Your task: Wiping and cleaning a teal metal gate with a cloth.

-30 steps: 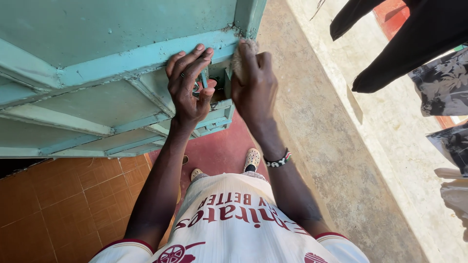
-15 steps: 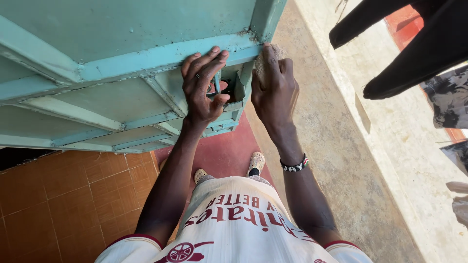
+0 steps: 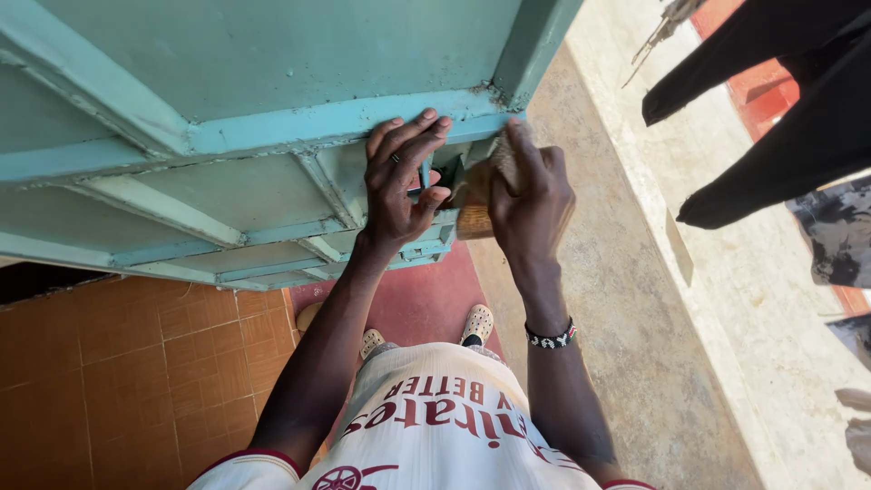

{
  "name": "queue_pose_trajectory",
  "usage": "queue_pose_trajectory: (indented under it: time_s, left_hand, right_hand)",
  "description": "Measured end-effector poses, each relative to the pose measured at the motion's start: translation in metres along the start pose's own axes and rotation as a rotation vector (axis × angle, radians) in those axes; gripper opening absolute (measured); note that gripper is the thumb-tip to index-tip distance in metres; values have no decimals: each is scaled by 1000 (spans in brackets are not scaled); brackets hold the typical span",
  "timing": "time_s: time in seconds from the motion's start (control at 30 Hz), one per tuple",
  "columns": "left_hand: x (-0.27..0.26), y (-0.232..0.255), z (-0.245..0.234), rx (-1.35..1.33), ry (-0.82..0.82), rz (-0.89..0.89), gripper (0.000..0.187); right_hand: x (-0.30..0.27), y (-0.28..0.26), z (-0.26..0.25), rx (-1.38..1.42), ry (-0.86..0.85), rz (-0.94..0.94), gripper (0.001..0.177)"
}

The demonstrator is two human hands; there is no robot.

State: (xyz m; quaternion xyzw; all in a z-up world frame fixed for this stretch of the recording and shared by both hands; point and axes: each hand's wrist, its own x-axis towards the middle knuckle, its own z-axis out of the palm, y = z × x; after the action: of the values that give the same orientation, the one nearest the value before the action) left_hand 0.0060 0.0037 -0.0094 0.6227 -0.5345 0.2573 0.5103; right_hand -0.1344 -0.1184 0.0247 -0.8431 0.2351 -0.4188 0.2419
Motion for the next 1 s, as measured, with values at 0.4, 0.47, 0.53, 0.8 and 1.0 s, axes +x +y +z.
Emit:
queue_pose_trajectory:
  time_s: [0.4, 0.47, 0.53, 0.8, 1.0]
  left_hand:
    - [1, 2, -3, -8, -29, 8, 56]
    - [0, 0, -1, -7, -18, 5, 56]
    - [0, 0, 3, -12, -10, 6, 55]
    - [0, 0, 2, 10, -10, -5, 45]
    - [-2, -5, 3, 23, 10, 42, 43]
  right_hand:
    - [-3, -4, 6, -67, 20, -30, 60]
    - [-5, -11, 7, -56, -48, -88, 59]
    - [-2, -10, 3, -48, -112, -141, 57]
    - [-5, -10, 5, 13, -83, -94, 64]
    - [-26, 3, 14, 419, -159, 119, 64]
